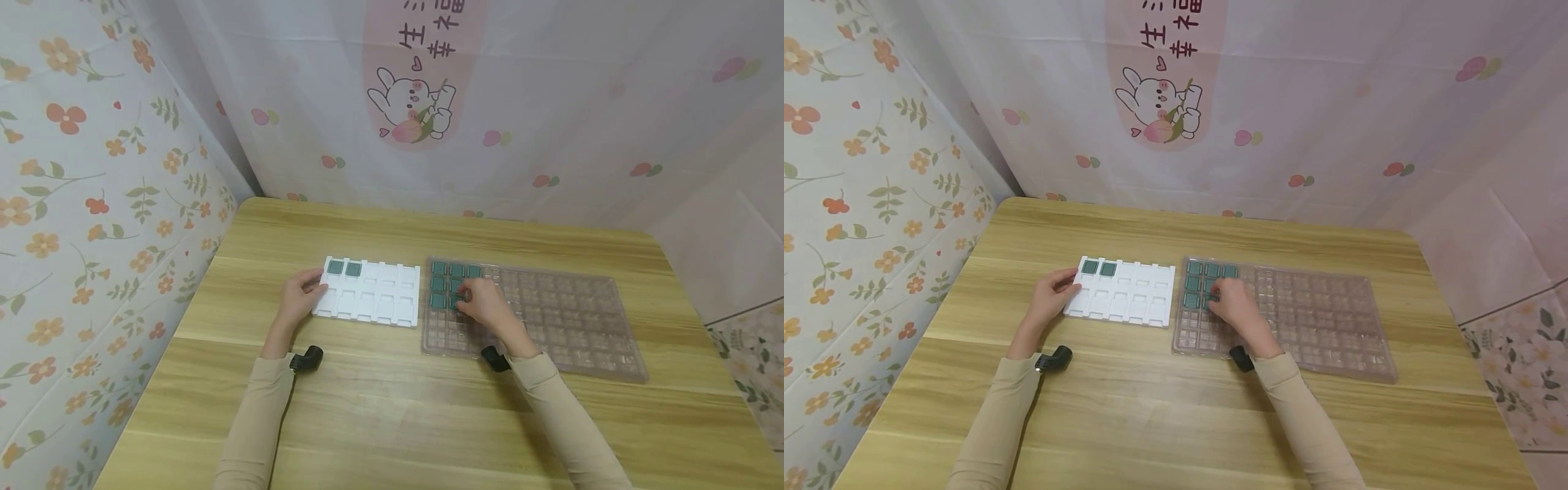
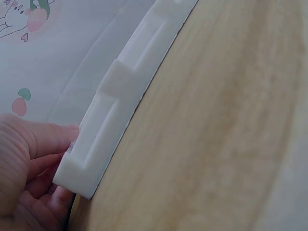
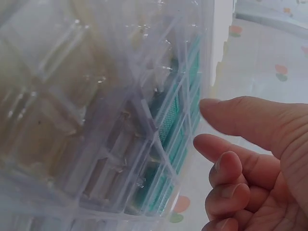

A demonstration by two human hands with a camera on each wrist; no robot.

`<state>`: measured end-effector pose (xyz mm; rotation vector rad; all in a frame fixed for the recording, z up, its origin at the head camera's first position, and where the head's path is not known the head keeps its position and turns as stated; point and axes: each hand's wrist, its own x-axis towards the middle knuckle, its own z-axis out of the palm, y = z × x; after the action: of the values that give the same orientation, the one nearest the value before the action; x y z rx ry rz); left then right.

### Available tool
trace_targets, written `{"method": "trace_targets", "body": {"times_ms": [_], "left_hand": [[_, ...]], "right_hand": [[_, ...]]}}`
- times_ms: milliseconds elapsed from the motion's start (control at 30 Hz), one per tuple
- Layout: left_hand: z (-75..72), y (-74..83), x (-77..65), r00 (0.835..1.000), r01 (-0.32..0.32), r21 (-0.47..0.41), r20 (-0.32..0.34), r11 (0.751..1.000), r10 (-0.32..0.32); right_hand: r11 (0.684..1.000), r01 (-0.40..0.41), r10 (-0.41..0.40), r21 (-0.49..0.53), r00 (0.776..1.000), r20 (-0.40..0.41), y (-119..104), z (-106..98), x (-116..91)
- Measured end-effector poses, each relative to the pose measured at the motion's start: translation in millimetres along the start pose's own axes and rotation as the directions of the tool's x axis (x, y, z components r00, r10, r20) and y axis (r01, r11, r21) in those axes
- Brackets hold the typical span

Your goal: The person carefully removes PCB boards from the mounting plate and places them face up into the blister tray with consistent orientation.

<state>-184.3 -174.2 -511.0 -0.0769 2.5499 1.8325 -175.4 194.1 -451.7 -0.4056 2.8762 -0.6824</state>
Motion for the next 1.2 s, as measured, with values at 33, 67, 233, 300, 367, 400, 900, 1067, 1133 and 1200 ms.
{"method": "trace_targets", "body": {"times_ms": [33, 67, 233, 300, 367, 400, 900, 1067, 1133, 1200], "left_hand": [[0.0, -0.2, 0.1, 1.0, 0.001, -0.003, 0.0, 1.0, -0.001], [0.0, -0.4, 0.3, 1.0, 0.002, -0.005, 0.001, 1.0, -0.002], [-0.3, -2.2, 0.9, 1.0, 0.001, -0.012, 0.002, 1.0, -0.001], [-0.5, -2.5, 0.8, 1.0, -0.003, -0.01, 0.003, 1.0, 0.003], [-0.6, -2.1, 0.4, 1.0, -0.006, -0.004, 0.003, 1.0, 0.006], [-0.7, -1.7, 0.0, 1.0, -0.008, -0.002, 0.003, 1.0, 0.008], [-0.5, 0.3, 0.4, 1.0, -0.004, 0.001, -0.001, 1.0, 0.004], [-0.2, 0.6, 0.3, 1.0, -0.006, 0.004, -0.003, 1.0, 0.006], [-0.5, 0.7, 0.0, 1.0, -0.006, 0.009, -0.002, 1.0, 0.006], [-0.8, 0.9, -0.2, 1.0, -0.007, 0.011, -0.001, 1.0, 0.007]], "right_hand": [[1.0, 0.002, -0.002, -0.002, 1.0, 0.001, -0.3, -0.2, 0.3], [1.0, -0.003, 0.003, -0.001, 1.0, 0.004, -0.7, -0.5, 0.5], [1.0, -0.004, 0.004, 0.001, 1.0, 0.011, -3.3, -2.0, 2.9], [1.0, 0.003, -0.003, -0.005, 1.0, 0.006, -5.0, -2.7, 3.9], [1.0, 0.017, -0.017, -0.026, 1.0, 0.002, -6.7, -3.2, 4.9], [0.999, 0.019, -0.019, -0.031, 1.0, 0.002, -7.9, -3.6, 5.4], [0.999, 0.046, -0.046, 0.002, 0.999, 0.012, -24.1, -4.9, 18.4], [0.997, 0.072, -0.073, 0.021, 0.997, 0.017, -27.9, -2.6, 24.5], [0.996, 0.085, -0.085, 0.031, 0.996, 0.009, -29.8, -1.2, 26.7], [0.994, 0.098, -0.098, 0.04, 0.995, -0.002, -31.7, 0.0, 28.2]]}}
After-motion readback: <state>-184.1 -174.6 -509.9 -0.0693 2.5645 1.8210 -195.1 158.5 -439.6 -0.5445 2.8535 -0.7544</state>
